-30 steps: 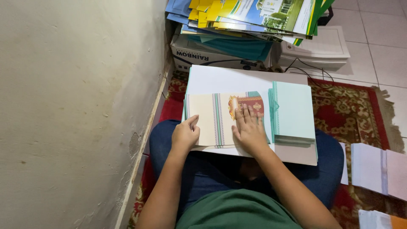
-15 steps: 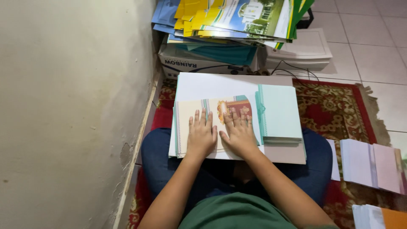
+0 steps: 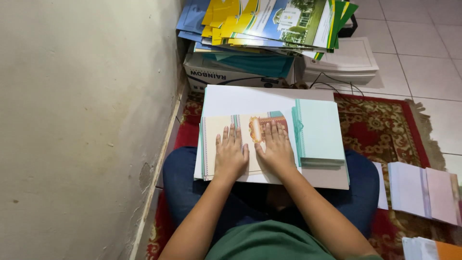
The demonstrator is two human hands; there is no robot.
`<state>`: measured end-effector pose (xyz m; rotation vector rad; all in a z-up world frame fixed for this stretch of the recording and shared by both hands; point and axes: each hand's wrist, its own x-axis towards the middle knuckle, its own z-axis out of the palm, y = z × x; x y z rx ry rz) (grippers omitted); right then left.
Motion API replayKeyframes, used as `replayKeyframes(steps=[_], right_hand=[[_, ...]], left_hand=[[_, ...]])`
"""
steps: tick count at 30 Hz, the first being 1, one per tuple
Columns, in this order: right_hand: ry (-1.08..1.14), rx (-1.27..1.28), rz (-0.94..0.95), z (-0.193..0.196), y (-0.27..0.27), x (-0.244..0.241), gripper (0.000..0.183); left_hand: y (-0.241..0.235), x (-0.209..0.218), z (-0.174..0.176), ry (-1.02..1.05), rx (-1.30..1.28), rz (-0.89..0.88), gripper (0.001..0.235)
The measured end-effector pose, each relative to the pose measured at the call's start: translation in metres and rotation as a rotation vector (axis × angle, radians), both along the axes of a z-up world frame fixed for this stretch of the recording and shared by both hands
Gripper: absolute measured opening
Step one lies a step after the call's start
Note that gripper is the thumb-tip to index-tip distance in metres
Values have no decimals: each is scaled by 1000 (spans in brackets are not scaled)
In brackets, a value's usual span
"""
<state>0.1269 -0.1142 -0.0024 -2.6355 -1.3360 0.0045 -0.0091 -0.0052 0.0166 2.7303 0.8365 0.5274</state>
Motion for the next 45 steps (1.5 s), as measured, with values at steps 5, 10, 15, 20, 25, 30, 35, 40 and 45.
replayKeyframes(steps=[5, 10, 15, 20, 25, 30, 35, 40, 45], right_hand=[[5, 3, -32, 2, 5, 9, 83], [124, 11, -65, 7, 24, 23, 85], [35, -7, -39, -5, 17, 22, 83], [-71, -12, -18, -3, -12, -2, 84], [-18, -56, -19, -4, 2, 10, 87], [34, -12, -28, -14, 19, 29, 88], [-64, 14, 15, -6, 1, 10, 81], [-39, 3, 85, 4, -22, -6, 81], [-29, -70, 122, -6, -2, 15, 83]], left_hand=[[-2, -3, 6, 27, 2, -21, 63], [1, -2, 4, 13, 4, -20, 63], [1, -1, 2, 16, -8, -6, 59], [1, -1, -2, 10, 2, -21, 58], [1, 0, -3, 4, 14, -21, 58], [2, 0, -6, -10, 20, -25, 58], [2, 2, -7, -20, 41, -16, 58], [3, 1, -9, -43, 60, -14, 57], [2, -1, -7, -11, 26, -35, 58]])
